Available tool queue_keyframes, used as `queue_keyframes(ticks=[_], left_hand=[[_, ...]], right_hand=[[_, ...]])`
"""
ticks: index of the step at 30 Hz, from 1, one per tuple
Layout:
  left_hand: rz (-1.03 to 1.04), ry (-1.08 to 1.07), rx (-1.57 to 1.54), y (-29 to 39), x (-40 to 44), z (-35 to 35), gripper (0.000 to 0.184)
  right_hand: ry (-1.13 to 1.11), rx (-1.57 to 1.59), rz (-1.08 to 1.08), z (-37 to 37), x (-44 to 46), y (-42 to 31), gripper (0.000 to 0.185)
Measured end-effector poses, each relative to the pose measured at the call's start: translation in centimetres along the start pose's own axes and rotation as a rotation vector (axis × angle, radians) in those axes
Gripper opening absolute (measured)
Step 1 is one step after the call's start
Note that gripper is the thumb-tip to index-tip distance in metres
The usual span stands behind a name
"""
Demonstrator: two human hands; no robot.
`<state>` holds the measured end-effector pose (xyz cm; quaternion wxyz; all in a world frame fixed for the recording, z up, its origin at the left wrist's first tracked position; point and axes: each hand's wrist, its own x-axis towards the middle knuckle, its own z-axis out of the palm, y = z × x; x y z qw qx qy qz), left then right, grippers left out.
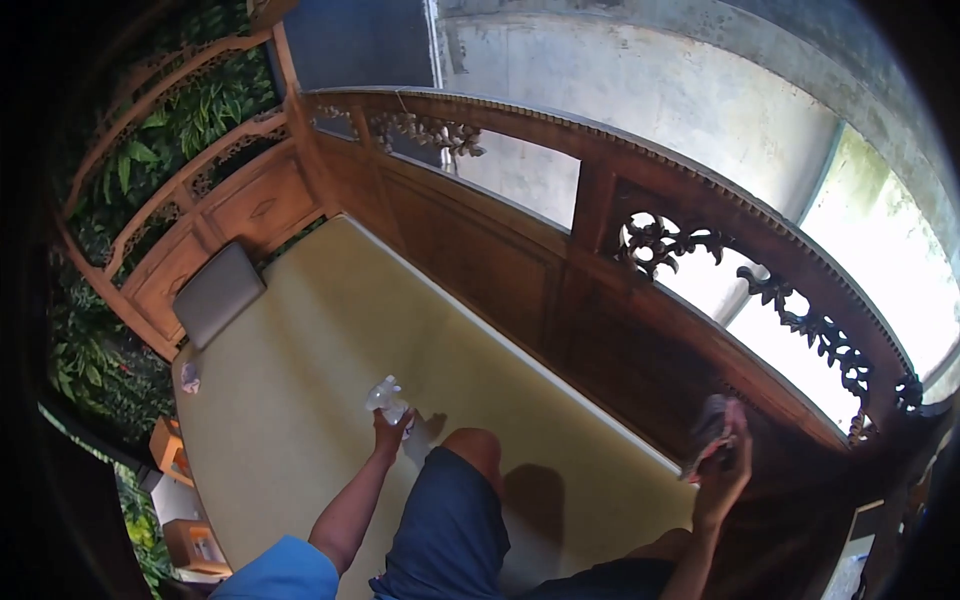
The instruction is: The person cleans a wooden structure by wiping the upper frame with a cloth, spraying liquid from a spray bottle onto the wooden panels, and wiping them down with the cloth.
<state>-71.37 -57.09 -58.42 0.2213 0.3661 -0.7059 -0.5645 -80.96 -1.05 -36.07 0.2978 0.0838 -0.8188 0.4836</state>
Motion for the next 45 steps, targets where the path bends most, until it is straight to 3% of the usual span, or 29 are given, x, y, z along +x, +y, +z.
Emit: queue_keyframes(ticks=[1, 3, 4, 6, 8, 9, 11, 14, 20, 23, 27, 28, 34, 36, 41, 45], left_hand=[[-0.002, 0.015, 0.011, 0.2, 0.6, 0.2, 0.083], [0.134, 0.024, -0.079, 1.4, 1.3, 0.6, 0.064], [0.097, 0.038, -0.031, 2.3, 0.9, 0.9, 0.048], [0.075, 0.046, 0.030, 3.2, 0.7, 0.6, 0.048], [0.071, 0.044, 0.071, 5.1, -0.1, 0.5, 0.046], [0.077, 0.056, 0.081, 6.5, -0.6, 0.2, 0.046], [0.068, -0.018, -0.020, 9.4, -1.5, -0.4, 0.051], [0.255, -0.051, -0.054, 14.2, -2.1, -1.2, 0.047], [0.348, -0.160, -0.079, 27.1, -1.2, -3.5, 0.048], [0.358, -0.224, -0.083, 31.0, -0.7, -3.7, 0.047], [0.321, -0.272, -0.074, 30.8, 1.2, -2.9, 0.045], [0.319, -0.293, -0.080, 30.4, 2.1, -2.3, 0.045], [0.015, -0.559, -0.476, 27.6, 9.8, -0.2, 0.039], [0.105, -0.734, -0.446, 28.7, 12.5, -0.3, 0.041], [0.141, -0.859, -0.458, 30.5, 18.7, -0.5, 0.043], [0.180, -0.942, -0.429, 29.6, 24.5, -0.1, 0.043]], right_hand=[[-0.099, 0.008, 0.069, 1.8, -1.3, -0.3, 0.048], [-0.287, 0.230, 0.241, 4.9, -3.4, 0.2, 0.050], [-0.391, 0.244, 0.302, 5.9, -4.5, 0.4, 0.050], [-0.500, 0.274, 0.374, 7.4, -6.5, 1.8, 0.050], [-0.723, 0.089, 0.179, 8.7, -8.0, 3.9, 0.060], [-0.726, 0.105, 0.179, 9.6, -8.2, 4.8, 0.060], [-0.966, 0.218, 0.019, 11.2, -8.4, 6.2, 0.055], [-1.120, 0.395, 0.071, 13.9, -8.0, 6.9, 0.056], [-1.214, 0.452, 0.094, 15.1, -6.4, 4.4, 0.054], [-1.155, 0.504, 0.098, 15.8, -6.7, 4.3, 0.058], [-1.142, 0.520, 0.109, 15.4, -6.7, 3.5, 0.057], [-1.156, 0.394, 0.078, 15.0, -6.8, 3.4, 0.058], [-1.125, 0.084, 0.145, 14.4, -5.1, -2.4, 0.061], [-1.077, -0.003, 0.141, 15.0, -5.0, -4.8, 0.061], [-1.004, -0.270, 0.251, 17.4, -8.1, -10.8, 0.055], [-1.001, -0.144, 0.341, 24.3, -7.5, -19.6, 0.050]])
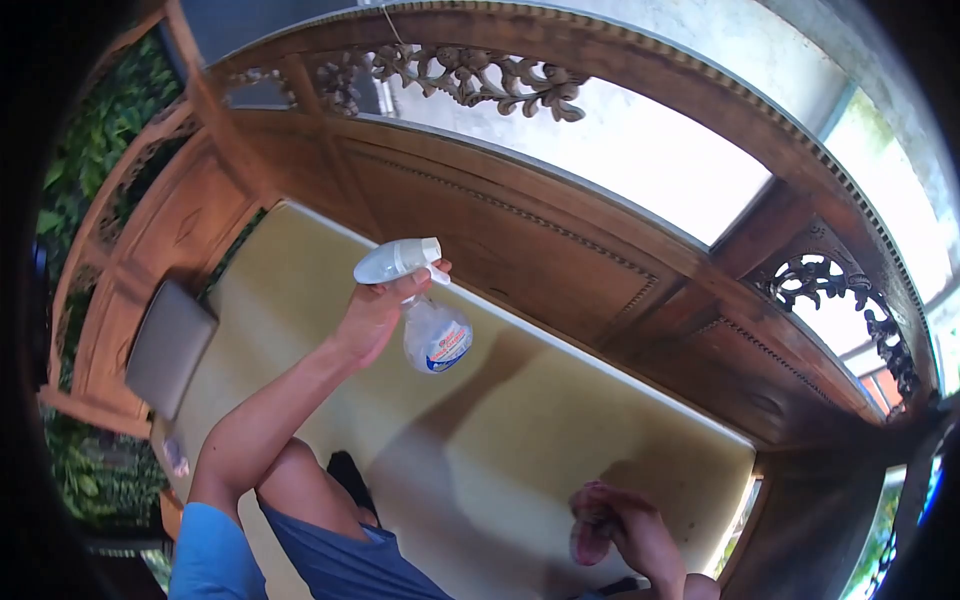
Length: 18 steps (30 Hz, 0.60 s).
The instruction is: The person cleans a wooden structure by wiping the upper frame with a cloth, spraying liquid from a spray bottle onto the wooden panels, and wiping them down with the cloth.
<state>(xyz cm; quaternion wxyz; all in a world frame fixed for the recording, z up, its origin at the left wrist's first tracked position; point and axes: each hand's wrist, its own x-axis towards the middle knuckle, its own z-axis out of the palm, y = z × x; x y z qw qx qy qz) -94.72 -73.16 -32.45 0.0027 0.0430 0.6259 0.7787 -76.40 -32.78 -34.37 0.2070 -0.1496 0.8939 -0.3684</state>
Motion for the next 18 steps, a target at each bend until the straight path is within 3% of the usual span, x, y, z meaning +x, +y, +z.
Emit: queue_keyframes(ticks=[3, 5, 8, 12, 14, 16, 18], left_hand=[[-0.036, -0.101, 0.026, -0.7, 2.6, -3.3, 0.042], [-0.060, -0.180, 0.030, -2.0, 4.6, -5.9, 0.043], [-0.105, -0.292, 0.017, -4.3, 7.6, -9.2, 0.046], [-0.090, -0.261, -0.038, -8.3, 10.1, -12.1, 0.039], [-0.107, -0.176, -0.054, -9.1, 10.2, -12.7, 0.037], [-0.148, -0.160, -0.044, -8.9, 9.9, -12.6, 0.038], [-0.221, -0.078, 0.240, -7.3, 9.7, -12.6, 0.040]], right_hand=[[0.048, 0.031, 0.102, 3.8, 1.8, -5.1, 0.047], [0.094, -0.073, 0.050, 6.1, 3.6, -7.9, 0.047], [0.175, -0.187, 0.144, 8.9, 5.8, -12.3, 0.049], [0.284, -0.064, 0.257, 10.2, 8.2, -17.3, 0.050], [0.076, -0.226, 0.077, 8.7, 9.7, -19.4, 0.049], [-0.002, -0.305, 0.035, 7.0, 11.3, -20.4, 0.045], [-0.092, -0.402, -0.058, 5.9, 13.2, -19.9, 0.040]])
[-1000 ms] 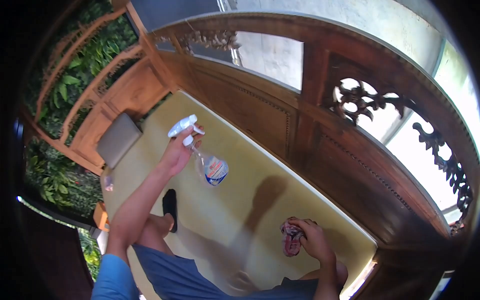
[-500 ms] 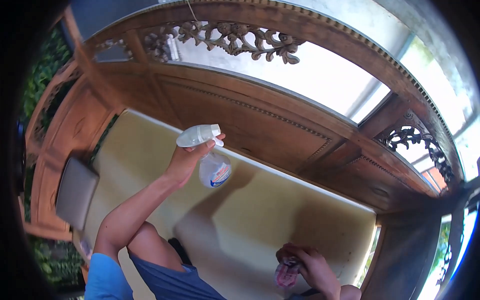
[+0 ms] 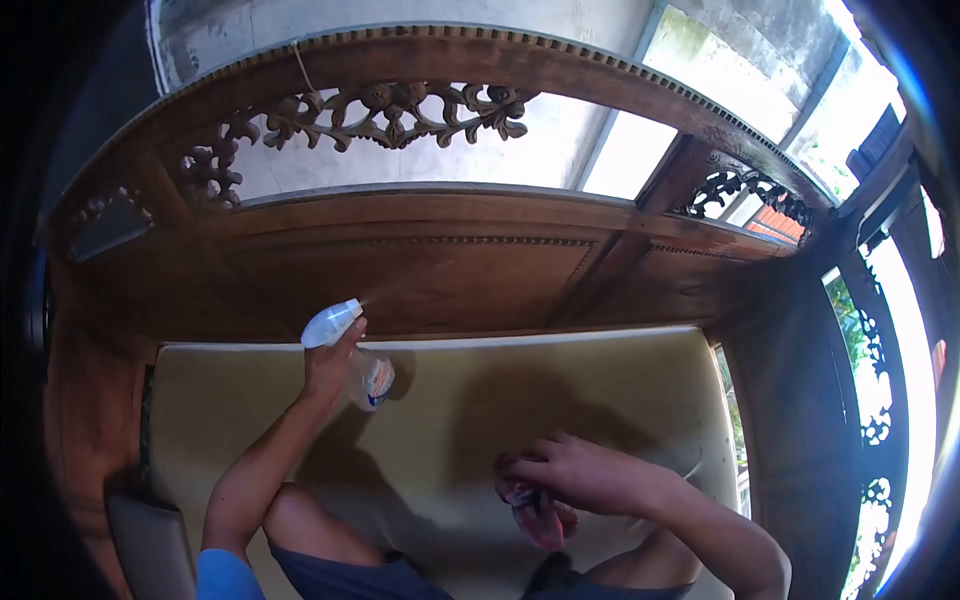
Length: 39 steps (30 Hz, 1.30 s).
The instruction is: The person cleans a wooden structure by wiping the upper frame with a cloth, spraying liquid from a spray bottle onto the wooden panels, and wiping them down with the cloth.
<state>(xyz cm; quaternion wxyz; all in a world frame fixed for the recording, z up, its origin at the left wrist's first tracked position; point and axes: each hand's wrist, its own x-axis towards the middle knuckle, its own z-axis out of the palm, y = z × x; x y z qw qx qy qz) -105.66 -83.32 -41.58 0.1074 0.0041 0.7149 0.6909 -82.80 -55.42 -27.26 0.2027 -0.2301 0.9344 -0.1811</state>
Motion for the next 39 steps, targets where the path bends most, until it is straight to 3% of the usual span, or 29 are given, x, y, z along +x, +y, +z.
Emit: queue_keyframes(ticks=[2, 3, 5, 6, 8, 10, 12, 14, 16, 18, 19, 21, 22, 24, 26, 28, 30, 32, 34, 36, 37, 39], left_hand=[[0.053, 0.074, -0.029, 1.3, -0.6, 0.1, 0.040], [0.064, 0.091, -0.025, 1.8, -1.1, 0.0, 0.040], [0.123, 0.048, -0.081, 1.5, -1.7, -0.7, 0.039], [0.144, 0.069, -0.069, 1.4, -2.4, -1.2, 0.039], [0.149, 0.077, 0.030, 0.6, -4.0, -2.2, 0.040], [0.104, 0.089, 0.093, 0.3, -5.0, -3.9, 0.043], [0.047, 0.129, 0.117, -0.6, -5.7, -5.6, 0.047], [0.037, 0.162, 0.078, -1.4, -5.8, -6.6, 0.051], [0.015, 0.261, 0.080, -0.5, -6.0, -6.1, 0.052], [-0.006, 0.314, 0.104, 0.8, -6.6, -4.8, 0.052], [-0.017, 0.330, 0.110, 1.6, -6.6, -4.3, 0.052], [-0.016, 0.283, 0.114, 2.4, -6.7, -4.0, 0.050], [-0.023, 0.218, 0.104, 2.8, -6.6, -3.7, 0.047], [0.030, 0.135, 0.066, 3.4, -6.0, -3.6, 0.045], [0.062, 0.054, 0.030, 4.6, -6.6, -3.3, 0.043], [0.019, 0.047, -0.031, 8.0, -7.6, -1.9, 0.045], [0.023, 0.021, -0.009, 10.7, -8.1, -1.1, 0.043], [0.059, -0.032, 0.097, 11.4, -8.5, -1.3, 0.043], [0.046, -0.037, 0.194, 11.1, -9.7, -0.5, 0.045], [-0.008, -0.088, 0.331, 9.1, -11.1, -0.4, 0.040], [-0.030, -0.180, 0.419, 7.7, -11.9, -1.1, 0.040], [-0.084, -0.340, 0.564, 4.6, -12.7, -2.4, 0.041]], right_hand=[[-0.323, 0.747, 0.022, 0.9, 3.0, 4.1, 0.039], [-0.318, 0.759, 0.001, 1.8, 4.5, 6.2, 0.039], [-0.745, 1.219, 0.283, 3.4, 7.7, 10.6, 0.037], [-0.747, 1.200, 0.255, 4.6, 8.6, 13.0, 0.037], [-0.064, 0.370, -0.230, 7.0, 9.3, 16.7, 0.039], [-0.072, 0.506, -0.023, 1.2, 9.1, 14.6, 0.046], [0.202, 0.466, -0.310, 0.9, 10.7, 18.9, 0.036], [0.324, 0.836, -0.092, -2.0, 9.1, 17.7, 0.047], [0.646, 1.121, -0.306, -0.8, 8.5, 19.3, 0.048], [0.965, 1.433, -0.382, 0.5, 7.5, 19.7, 0.048], [0.957, 1.451, -0.400, 1.1, 7.4, 20.6, 0.048], [1.381, 1.321, -0.553, 2.1, 7.1, 22.1, 0.049], [1.389, 1.338, -0.561, 2.6, 7.0, 22.7, 0.049], [1.661, 1.225, -0.453, 2.7, 6.8, 23.2, 0.052], [1.713, 1.244, -0.416, 3.0, 6.9, 23.9, 0.053], [1.913, 1.143, -0.303, 2.9, 7.9, 24.1, 0.055], [1.973, 1.228, -0.346, 2.5, 9.7, 24.0, 0.054], [2.139, 0.913, -0.124, 1.8, 11.6, 23.6, 0.058], [2.133, 0.756, -0.021, 1.7, 12.7, 23.5, 0.069], [1.988, 0.407, 0.242, 1.8, 13.3, 21.6, 0.081], [1.964, 0.545, 0.269, 2.2, 14.3, 21.0, 0.087], [2.000, 0.470, 0.304, 1.9, 15.2, 21.2, 0.085]])
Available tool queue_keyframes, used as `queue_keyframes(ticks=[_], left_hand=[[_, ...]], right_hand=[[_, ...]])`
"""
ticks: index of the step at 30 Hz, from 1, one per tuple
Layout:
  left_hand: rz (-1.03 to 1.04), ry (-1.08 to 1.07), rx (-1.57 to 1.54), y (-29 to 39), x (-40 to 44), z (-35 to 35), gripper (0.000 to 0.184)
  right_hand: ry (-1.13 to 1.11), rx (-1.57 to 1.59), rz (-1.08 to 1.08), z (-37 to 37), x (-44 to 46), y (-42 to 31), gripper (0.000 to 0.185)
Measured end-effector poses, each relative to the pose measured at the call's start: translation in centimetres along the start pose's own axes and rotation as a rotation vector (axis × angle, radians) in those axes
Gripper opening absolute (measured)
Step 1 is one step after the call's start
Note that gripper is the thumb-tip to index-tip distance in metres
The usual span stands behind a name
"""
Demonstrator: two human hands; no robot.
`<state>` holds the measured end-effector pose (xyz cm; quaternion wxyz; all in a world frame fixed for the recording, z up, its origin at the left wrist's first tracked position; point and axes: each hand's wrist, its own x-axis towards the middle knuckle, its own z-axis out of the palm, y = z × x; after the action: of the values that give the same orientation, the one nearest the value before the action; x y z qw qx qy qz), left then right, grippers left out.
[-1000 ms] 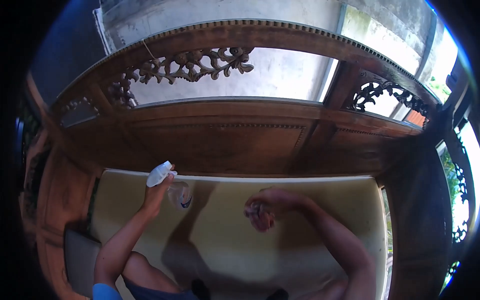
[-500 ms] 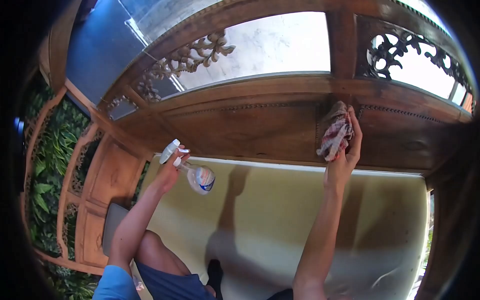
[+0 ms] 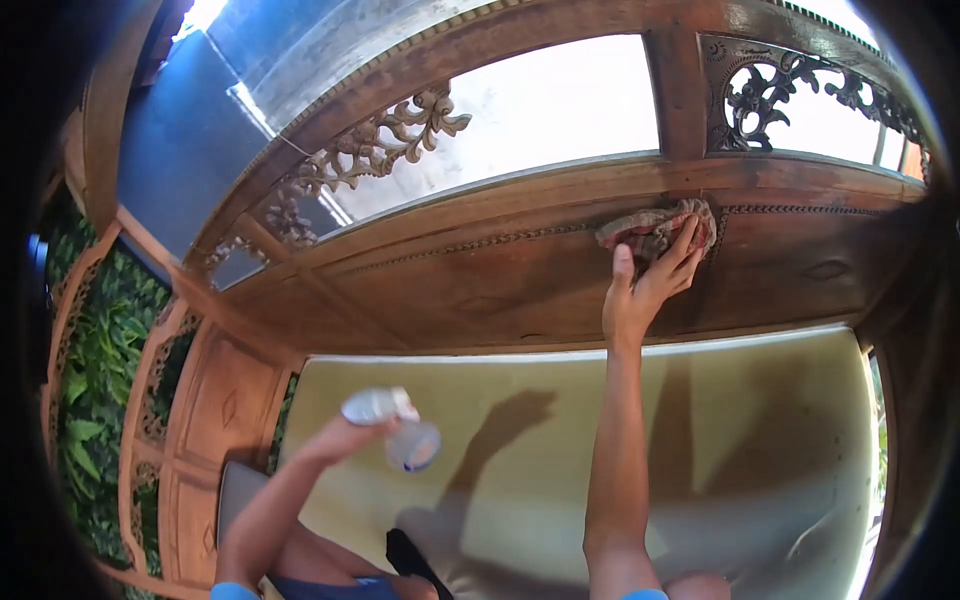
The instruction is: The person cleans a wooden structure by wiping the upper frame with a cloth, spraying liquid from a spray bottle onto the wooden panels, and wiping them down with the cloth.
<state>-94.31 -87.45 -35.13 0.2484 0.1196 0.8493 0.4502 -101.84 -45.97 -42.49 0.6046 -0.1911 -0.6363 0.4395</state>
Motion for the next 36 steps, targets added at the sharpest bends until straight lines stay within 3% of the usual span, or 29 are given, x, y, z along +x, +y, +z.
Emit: queue_keyframes(ticks=[3, 6, 9, 10, 12, 14, 16, 18, 20, 24, 26, 27, 29, 31, 33, 35, 36], left_hand=[[-0.044, -0.267, 0.059, -0.8, -1.1, 2.3, 0.053], [-0.067, -0.606, 0.133, -7.6, -1.4, 2.9, 0.054], [-0.001, -0.807, 0.122, -13.4, -1.3, 3.5, 0.054], [0.015, -0.827, 0.122, -14.4, -1.1, 3.3, 0.054], [0.356, -0.827, 0.276, -14.7, -0.7, 2.7, 0.053], [0.267, -0.905, 0.258, -13.9, -0.1, 2.6, 0.053], [0.169, -0.972, 0.234, -13.0, -0.2, 2.6, 0.053], [0.326, -0.937, 0.384, -12.5, -0.2, 2.7, 0.050], [0.340, -0.930, 0.403, -11.8, -0.6, 2.8, 0.048], [0.313, -0.997, 0.470, -12.1, -1.0, 4.1, 0.046], [0.289, -1.005, 0.479, -12.9, -1.1, 4.8, 0.046], [0.265, -1.015, 0.477, -12.7, -1.1, 4.9, 0.047], [0.249, -0.999, 0.474, -12.2, -1.1, 5.1, 0.047], [0.243, -0.995, 0.475, -12.2, -0.7, 4.7, 0.048], [0.310, -0.979, 0.462, -13.5, -0.3, 4.5, 0.046], [0.334, -0.987, 0.501, -12.8, 0.1, 3.9, 0.046], [0.346, -0.989, 0.529, -12.5, 0.0, 3.6, 0.046]], right_hand=[[0.130, -0.078, -0.028, 2.1, 0.2, -0.5, 0.074], [0.274, -0.248, -0.172, 4.3, -0.8, 0.3, 0.054], [0.286, -0.313, -0.194, 6.0, -3.2, -0.8, 0.056], [0.292, -0.301, -0.190, 6.4, -3.6, -1.3, 0.058], [0.326, -0.293, -0.144, 7.1, -4.1, -2.4, 0.058], [0.348, -0.273, -0.087, 8.4, -4.9, -3.1, 0.058], [0.300, -0.237, -0.165, 10.1, -7.4, -2.9, 0.060], [0.204, -0.198, -0.140, 12.6, -11.6, -3.5, 0.063], [0.133, -0.171, -0.241, 15.4, -15.8, -4.1, 0.066], [-0.333, -0.082, -0.446, 18.8, -23.3, -4.6, 0.054], [-0.664, -0.010, -0.712, 18.8, -25.0, -5.0, 0.047], [-0.653, -0.007, -0.711, 18.5, -25.6, -4.7, 0.047], [-0.898, -0.048, -0.835, 17.9, -26.5, -4.0, 0.042], [-0.769, -0.034, -0.806, 15.4, -24.3, -3.1, 0.038], [-0.681, 0.050, -0.625, 13.7, -21.2, -1.2, 0.034], [-0.545, 0.415, -0.236, 10.3, -14.8, -3.1, 0.031], [-0.265, 0.326, -0.348, 9.5, -12.3, -3.7, 0.030]])
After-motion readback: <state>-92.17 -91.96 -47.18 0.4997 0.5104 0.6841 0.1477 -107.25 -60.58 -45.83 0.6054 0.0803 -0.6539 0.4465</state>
